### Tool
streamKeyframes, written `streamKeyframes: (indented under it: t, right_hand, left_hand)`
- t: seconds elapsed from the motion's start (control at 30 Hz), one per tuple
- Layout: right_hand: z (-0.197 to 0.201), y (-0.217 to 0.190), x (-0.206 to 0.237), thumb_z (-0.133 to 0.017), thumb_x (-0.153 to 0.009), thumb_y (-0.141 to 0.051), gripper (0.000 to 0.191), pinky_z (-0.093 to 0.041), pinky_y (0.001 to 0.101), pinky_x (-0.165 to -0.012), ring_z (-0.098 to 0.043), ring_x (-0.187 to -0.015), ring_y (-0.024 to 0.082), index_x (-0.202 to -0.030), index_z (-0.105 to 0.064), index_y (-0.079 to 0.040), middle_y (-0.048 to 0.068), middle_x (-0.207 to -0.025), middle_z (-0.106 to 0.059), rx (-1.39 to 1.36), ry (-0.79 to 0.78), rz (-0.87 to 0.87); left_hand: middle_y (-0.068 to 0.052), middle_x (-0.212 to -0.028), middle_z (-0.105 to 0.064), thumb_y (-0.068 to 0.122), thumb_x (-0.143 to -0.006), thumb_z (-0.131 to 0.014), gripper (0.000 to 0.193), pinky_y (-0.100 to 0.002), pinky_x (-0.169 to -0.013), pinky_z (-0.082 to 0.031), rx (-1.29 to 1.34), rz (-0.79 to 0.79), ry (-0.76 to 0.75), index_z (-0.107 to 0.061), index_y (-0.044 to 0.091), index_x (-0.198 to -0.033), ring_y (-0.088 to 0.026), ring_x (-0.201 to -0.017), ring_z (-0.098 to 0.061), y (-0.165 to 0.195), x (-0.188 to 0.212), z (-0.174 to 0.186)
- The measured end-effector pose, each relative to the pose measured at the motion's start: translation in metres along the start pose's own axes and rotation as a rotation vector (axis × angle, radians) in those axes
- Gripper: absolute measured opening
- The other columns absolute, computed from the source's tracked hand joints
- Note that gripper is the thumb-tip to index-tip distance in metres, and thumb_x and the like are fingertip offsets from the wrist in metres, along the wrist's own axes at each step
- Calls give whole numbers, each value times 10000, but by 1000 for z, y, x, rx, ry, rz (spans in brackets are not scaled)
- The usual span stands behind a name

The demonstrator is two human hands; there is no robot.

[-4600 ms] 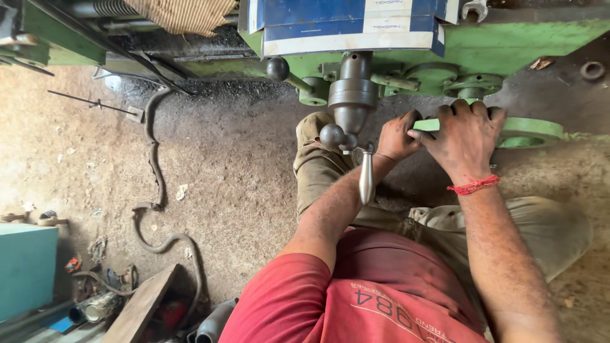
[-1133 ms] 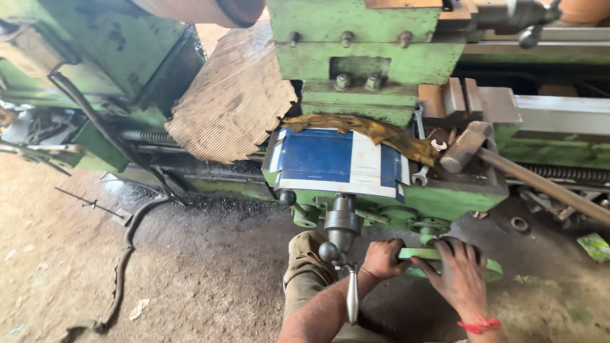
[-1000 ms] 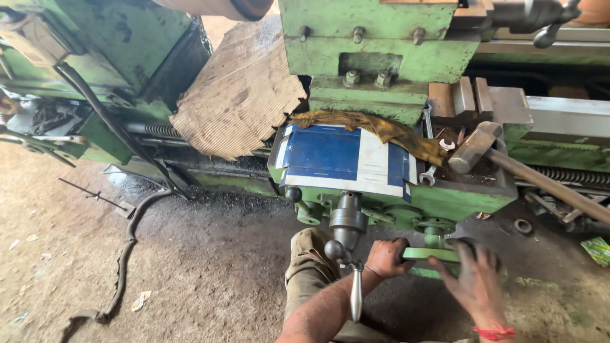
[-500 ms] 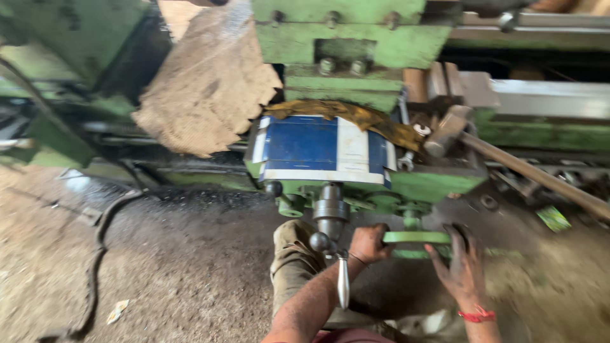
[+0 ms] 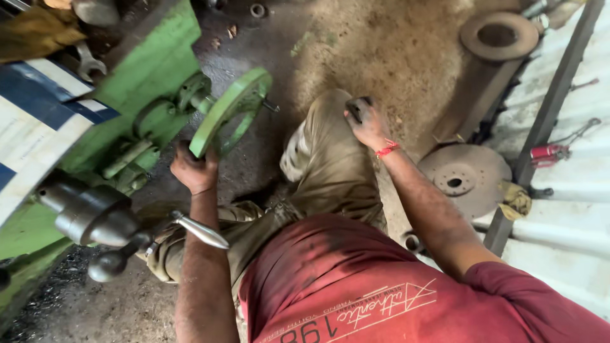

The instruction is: The person operates a green milling machine by turning a handwheel with both hands to adjust the machine's position. The person repeatedly rotates the wheel in both directions while maintaining a steady grip.

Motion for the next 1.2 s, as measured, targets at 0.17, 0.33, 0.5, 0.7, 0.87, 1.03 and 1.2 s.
streamKeyframes:
  t: [0.17, 0.33, 0.5, 0.7, 0.87, 1.03, 1.2]
  right_hand:
    - [2, -8, 8, -744, -934, -307, 246, -549, 477, -806, -677, -981, 399, -1099, -729, -124, 166, -1103, -702, -87, -75, -151]
    - [-21, -13, -9, -763, -920, -355, 253, -551, 470, -784, -703, -945, 372, -1000, -745, -116, 141, -987, -746, -61, -172, -137]
    - [-33, 0, -10, -692, -962, -372, 288, -540, 476, -776, -703, -912, 376, -1055, -731, -102, 165, -979, -732, -149, -436, 40]
    - [-8, -1, -13, -687, -958, -402, 342, -537, 479, -752, -695, -864, 382, -1041, -717, -72, 182, -942, -724, -131, -686, 222]
    - [-9, -72, -11, -683, -983, -384, 311, -544, 499, -731, -687, -850, 411, -1056, -742, -87, 183, -936, -719, -62, -657, 351]
    - [-115, -184, 59, -638, -947, -439, 403, -551, 452, -853, -719, -955, 347, -1091, -736, -75, 169, -1058, -751, -473, -1166, 646]
    - [-199, -249, 107, -575, -1009, -418, 403, -523, 454, -966, -689, -1100, 350, -1173, -700, -71, 191, -1208, -712, -570, -1258, 713]
  left_hand:
    - [-182, -806, -685, 287, -865, -783, 285, -511, -661, -543, 2, 49, -10, -619, 60, -920, -439, -727, -689, 5, 0, 3]
    - [-206, -831, -685, 289, -832, -771, 310, -507, -662, -554, 10, 54, -9, -634, 41, -956, -447, -744, -690, 6, 4, 3]
    - [-233, -861, -688, 292, -818, -786, 373, -517, -690, -548, -15, 53, -15, -635, 15, -1016, -464, -776, -678, 7, 2, 2]
    - [-232, -863, -691, 239, -780, -816, 384, -491, -707, -570, 11, 93, -41, -635, 25, -1041, -461, -790, -687, 13, 0, 4]
    - [-206, -860, -727, 281, -771, -858, 444, -476, -694, -579, -15, 231, -95, -653, 52, -1090, -432, -794, -718, 15, -4, 3]
    - [-203, -981, -735, 255, -795, -831, 493, -479, -805, -577, -65, 211, -127, -629, 55, -1198, -431, -921, -713, 23, -8, -1]
    - [-250, -1064, -698, 220, -786, -811, 593, -483, -828, -561, -75, 119, -66, -580, 1, -1287, -455, -969, -685, 36, -10, 4]
Point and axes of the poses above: each hand's wrist, its own x-axis away from the middle knuckle, its own z-axis out of the back of the hand, y = z × x, the point moved 3 cm from there along -x, towards the middle knuckle
